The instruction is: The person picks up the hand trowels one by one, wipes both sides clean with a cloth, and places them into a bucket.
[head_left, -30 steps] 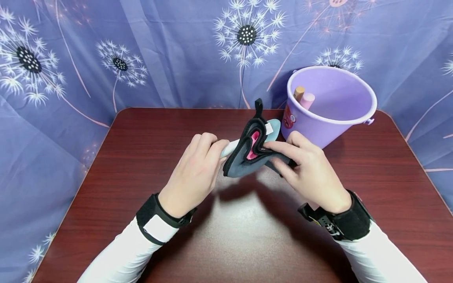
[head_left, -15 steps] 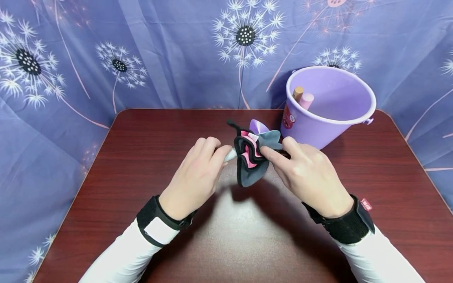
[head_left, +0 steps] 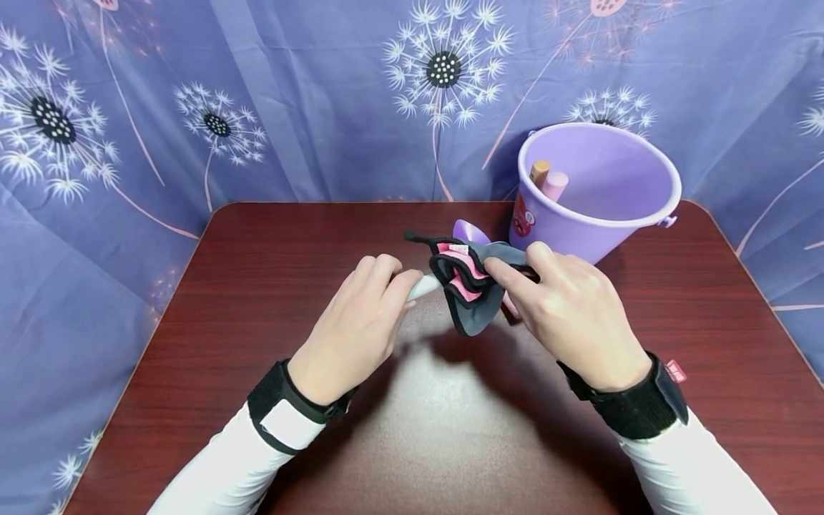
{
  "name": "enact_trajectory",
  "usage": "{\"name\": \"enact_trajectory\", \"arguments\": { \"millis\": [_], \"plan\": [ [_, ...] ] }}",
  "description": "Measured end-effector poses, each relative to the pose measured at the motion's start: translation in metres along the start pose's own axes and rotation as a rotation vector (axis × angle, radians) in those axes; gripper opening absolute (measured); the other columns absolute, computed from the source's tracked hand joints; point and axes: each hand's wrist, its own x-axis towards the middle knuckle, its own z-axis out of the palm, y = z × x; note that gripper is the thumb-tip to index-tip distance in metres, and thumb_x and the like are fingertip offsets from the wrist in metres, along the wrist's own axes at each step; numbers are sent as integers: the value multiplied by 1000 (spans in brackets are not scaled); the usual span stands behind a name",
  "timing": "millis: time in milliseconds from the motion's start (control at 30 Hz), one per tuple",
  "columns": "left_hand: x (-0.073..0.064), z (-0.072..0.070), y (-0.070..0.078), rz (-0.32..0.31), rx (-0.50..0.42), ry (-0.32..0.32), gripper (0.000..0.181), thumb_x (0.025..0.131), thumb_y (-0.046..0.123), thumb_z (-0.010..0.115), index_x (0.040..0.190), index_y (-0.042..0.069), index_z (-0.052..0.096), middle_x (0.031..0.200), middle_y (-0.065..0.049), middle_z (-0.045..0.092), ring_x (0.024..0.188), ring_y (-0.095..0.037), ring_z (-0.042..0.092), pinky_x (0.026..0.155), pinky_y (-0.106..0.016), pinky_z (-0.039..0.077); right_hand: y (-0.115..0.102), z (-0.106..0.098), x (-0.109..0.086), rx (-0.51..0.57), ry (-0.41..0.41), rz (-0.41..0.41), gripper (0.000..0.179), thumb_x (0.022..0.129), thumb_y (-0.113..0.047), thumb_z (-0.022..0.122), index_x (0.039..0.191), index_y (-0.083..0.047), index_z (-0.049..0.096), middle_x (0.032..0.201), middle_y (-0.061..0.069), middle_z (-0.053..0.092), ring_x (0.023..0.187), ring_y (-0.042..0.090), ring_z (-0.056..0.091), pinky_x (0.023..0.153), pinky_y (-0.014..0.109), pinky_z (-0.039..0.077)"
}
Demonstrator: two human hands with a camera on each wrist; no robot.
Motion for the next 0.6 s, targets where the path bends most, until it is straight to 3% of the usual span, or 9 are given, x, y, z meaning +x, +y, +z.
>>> {"name": "enact_trajectory", "arguments": {
  "millis": [333,600],
  "plan": [
    [1,-4,-1,9,-18,31,25,100,13,57,118,-4,59,97,-11,48,82,-26,41,69,-34,37,5,1,-3,-28,18,38,35,85,1,50,113,-8,69,75,10,37,49,22,28,40,37,30],
    [1,-7,-3,8,-23,53,25,99,12,59,119,-4,59,97,-11,49,82,-26,42,69,-33,38,12,5,-8,-33,37,83,22,95,-12,59,114,-9,70,75,9,37,48,20,27,39,35,29]
  ]
}}
